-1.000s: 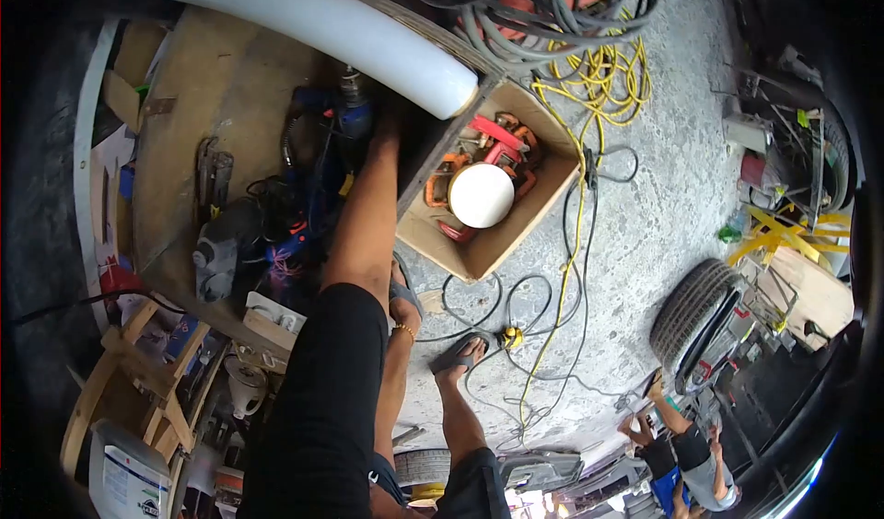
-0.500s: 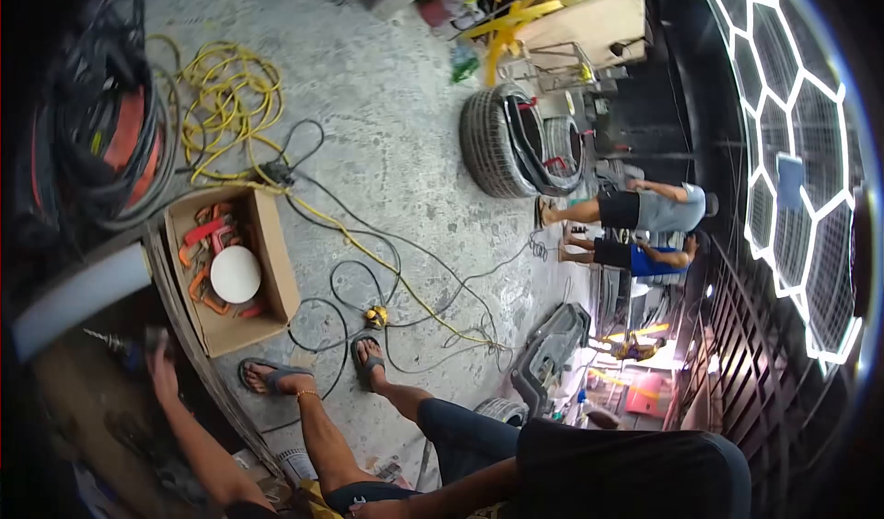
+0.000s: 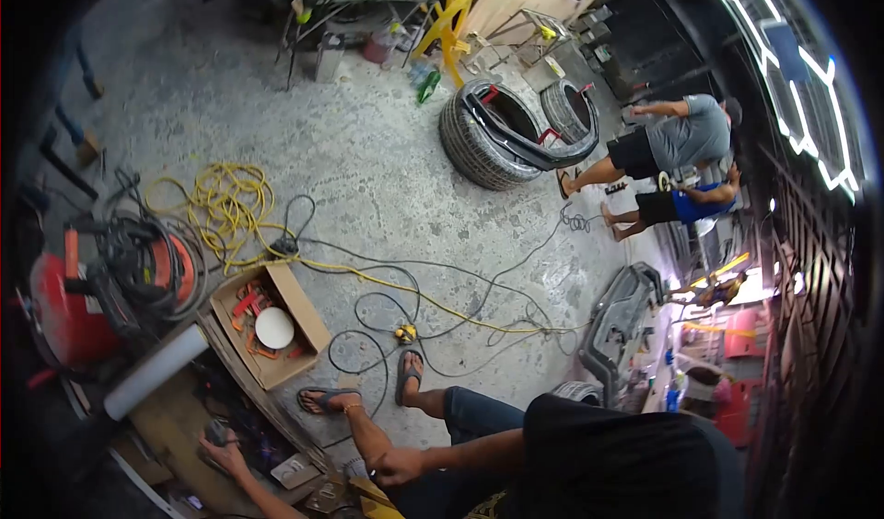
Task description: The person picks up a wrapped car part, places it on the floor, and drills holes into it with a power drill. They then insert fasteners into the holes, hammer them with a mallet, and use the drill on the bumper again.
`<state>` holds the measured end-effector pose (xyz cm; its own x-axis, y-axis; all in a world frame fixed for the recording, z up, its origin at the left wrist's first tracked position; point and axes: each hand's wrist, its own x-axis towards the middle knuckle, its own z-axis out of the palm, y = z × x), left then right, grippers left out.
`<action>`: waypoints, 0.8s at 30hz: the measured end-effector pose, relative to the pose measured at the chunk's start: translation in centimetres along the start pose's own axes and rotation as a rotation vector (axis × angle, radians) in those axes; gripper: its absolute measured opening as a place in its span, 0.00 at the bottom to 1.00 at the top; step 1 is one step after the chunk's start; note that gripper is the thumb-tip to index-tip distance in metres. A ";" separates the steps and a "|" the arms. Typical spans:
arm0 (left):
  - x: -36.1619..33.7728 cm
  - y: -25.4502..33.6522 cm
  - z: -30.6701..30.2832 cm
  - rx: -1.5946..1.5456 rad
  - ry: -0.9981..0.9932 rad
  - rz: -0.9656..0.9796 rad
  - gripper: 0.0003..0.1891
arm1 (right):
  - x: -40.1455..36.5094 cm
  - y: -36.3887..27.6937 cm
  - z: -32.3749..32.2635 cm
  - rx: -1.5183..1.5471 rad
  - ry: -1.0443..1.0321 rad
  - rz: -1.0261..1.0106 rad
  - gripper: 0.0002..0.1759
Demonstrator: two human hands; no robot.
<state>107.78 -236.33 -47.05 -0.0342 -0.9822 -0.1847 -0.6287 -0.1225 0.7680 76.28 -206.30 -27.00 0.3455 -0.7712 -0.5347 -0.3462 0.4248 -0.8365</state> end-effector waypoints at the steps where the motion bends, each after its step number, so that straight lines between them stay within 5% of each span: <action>1: -1.1 3.5 -1.1 0.171 0.039 0.205 0.33 | -2.0 0.4 -2.1 0.012 0.069 0.037 0.18; 2: -2.5 6.9 -2.1 0.343 0.079 0.411 0.32 | -4.3 1.3 -3.8 0.030 0.140 0.075 0.19; 4: -4.3 9.3 -3.5 0.168 -0.204 0.042 0.35 | -9.2 3.8 -7.5 -0.086 0.149 0.130 0.22; 6: -6.0 11.7 -3.7 0.068 -0.235 0.095 0.35 | -14.7 4.9 -10.6 -0.090 0.160 0.299 0.24; 8: -7.6 16.6 -3.6 0.020 -0.201 0.128 0.35 | -19.8 9.7 -11.2 -0.137 0.285 0.202 0.27; 12: -9.6 23.0 -3.3 0.147 -0.250 0.212 0.36 | -30.6 12.7 -13.5 -0.065 0.429 0.539 0.27; 16: -10.6 26.0 -3.9 0.450 -0.160 0.270 0.38 | -38.1 12.8 -13.1 -0.035 0.630 0.640 0.27; 18: -8.9 24.0 -3.3 -0.235 -0.261 -0.059 0.39 | -38.0 12.3 -13.1 0.007 0.683 0.698 0.27; 22: -9.7 27.2 -3.9 -0.223 -0.222 -0.137 0.41 | -30.8 9.5 -14.5 -0.003 0.668 0.526 0.29; 24: -10.3 30.6 -5.1 -0.622 -0.374 -0.336 0.41 | -24.2 7.7 -15.3 -0.049 0.702 0.283 0.29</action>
<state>92.85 -230.67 -18.47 -0.2472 -0.7795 -0.5755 -0.1063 -0.5686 0.8157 51.87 -191.63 -18.71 -0.3931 -0.7633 -0.5127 -0.3827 0.6428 -0.6636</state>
